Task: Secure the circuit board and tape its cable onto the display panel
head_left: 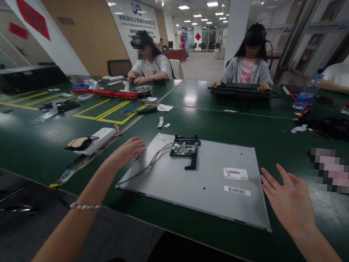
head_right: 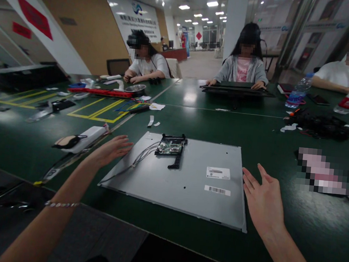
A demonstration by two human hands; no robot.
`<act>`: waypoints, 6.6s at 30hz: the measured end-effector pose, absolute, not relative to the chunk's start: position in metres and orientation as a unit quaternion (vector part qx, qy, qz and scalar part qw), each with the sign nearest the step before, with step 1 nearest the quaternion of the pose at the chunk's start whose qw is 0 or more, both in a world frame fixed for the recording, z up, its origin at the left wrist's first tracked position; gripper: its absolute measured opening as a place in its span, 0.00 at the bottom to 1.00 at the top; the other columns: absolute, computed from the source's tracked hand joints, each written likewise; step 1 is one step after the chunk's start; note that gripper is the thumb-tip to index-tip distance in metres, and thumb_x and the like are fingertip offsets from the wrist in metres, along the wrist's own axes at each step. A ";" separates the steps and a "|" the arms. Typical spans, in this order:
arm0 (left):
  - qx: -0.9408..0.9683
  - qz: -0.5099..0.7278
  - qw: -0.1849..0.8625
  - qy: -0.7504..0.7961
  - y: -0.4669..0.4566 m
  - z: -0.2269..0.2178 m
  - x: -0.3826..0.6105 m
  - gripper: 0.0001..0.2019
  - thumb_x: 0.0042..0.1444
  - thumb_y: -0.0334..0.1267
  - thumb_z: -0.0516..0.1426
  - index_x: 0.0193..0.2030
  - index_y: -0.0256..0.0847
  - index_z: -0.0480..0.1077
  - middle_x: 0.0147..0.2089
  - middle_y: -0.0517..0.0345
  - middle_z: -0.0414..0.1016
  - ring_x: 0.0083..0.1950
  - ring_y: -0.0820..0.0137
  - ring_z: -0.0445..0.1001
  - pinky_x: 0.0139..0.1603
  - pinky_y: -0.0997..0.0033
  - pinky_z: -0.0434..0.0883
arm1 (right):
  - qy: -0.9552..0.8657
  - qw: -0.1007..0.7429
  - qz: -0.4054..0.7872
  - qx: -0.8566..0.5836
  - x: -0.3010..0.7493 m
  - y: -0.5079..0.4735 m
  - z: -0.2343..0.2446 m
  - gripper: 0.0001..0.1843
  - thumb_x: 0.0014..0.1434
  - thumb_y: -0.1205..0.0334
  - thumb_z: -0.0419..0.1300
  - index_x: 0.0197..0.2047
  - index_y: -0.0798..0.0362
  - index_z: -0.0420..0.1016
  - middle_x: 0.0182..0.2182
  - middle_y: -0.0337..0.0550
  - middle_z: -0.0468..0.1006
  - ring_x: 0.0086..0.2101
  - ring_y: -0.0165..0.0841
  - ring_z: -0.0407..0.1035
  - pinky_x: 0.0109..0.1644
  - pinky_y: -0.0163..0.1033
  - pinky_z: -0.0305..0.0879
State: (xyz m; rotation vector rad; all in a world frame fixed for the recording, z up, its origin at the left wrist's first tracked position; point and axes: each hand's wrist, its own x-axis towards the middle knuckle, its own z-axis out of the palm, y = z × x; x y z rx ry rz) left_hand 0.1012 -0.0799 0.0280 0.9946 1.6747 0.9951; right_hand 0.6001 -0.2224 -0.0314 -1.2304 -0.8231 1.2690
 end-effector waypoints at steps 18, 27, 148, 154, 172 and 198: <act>0.482 0.348 0.513 0.619 -0.112 0.033 0.200 0.38 0.54 0.49 0.61 0.69 0.43 0.53 0.63 0.42 0.65 0.64 0.56 0.65 0.65 0.55 0.59 | -0.248 0.585 0.488 -0.598 0.693 -0.228 -0.032 0.41 0.49 0.47 0.65 0.65 0.37 0.59 0.52 0.44 0.74 0.59 0.44 0.64 0.67 0.53 0.51; 0.546 0.305 0.481 0.614 -0.124 0.019 0.245 0.35 0.57 0.50 0.56 0.70 0.49 0.51 0.68 0.48 0.58 0.68 0.57 0.58 0.68 0.56 0.56 | -0.405 0.469 0.347 -0.704 0.718 -0.228 -0.040 0.40 0.55 0.41 0.57 0.69 0.38 0.54 0.57 0.52 0.69 0.59 0.54 0.61 0.63 0.64 0.55; 0.721 0.031 -0.012 0.692 0.056 -0.023 0.179 0.26 0.68 0.47 0.43 0.66 0.34 0.55 0.67 0.38 0.58 0.65 0.52 0.58 0.61 0.47 0.58 | -0.790 0.270 0.187 -0.518 0.662 -0.135 -0.047 0.34 0.66 0.45 0.48 0.71 0.39 0.43 0.71 0.44 0.41 0.68 0.45 0.43 0.68 0.57 0.46; 0.684 -0.001 -0.015 0.729 0.003 -0.015 0.208 0.26 0.65 0.51 0.41 0.61 0.36 0.62 0.63 0.33 0.61 0.61 0.45 0.64 0.55 0.40 0.62 | -0.789 0.271 0.184 -0.520 0.663 -0.135 -0.052 0.33 0.66 0.45 0.48 0.71 0.39 0.44 0.71 0.44 0.42 0.68 0.46 0.43 0.68 0.57 0.46; 0.686 0.005 -0.121 0.717 -0.024 -0.002 0.207 0.18 0.61 0.36 0.45 0.45 0.33 0.75 0.46 0.39 0.77 0.47 0.53 0.75 0.44 0.60 0.68 | -0.782 0.315 0.187 -0.504 0.664 -0.136 -0.060 0.31 0.68 0.47 0.44 0.71 0.41 0.45 0.69 0.44 0.51 0.67 0.42 0.46 0.69 0.56 0.44; 0.746 -0.029 -0.141 0.650 -0.010 -0.003 0.191 0.24 0.66 0.41 0.39 0.47 0.34 0.75 0.49 0.41 0.73 0.52 0.57 0.71 0.50 0.63 0.65 | -0.772 0.342 0.184 -0.504 0.665 -0.138 -0.056 0.29 0.69 0.46 0.41 0.70 0.44 0.49 0.66 0.47 0.59 0.65 0.40 0.52 0.69 0.54 0.46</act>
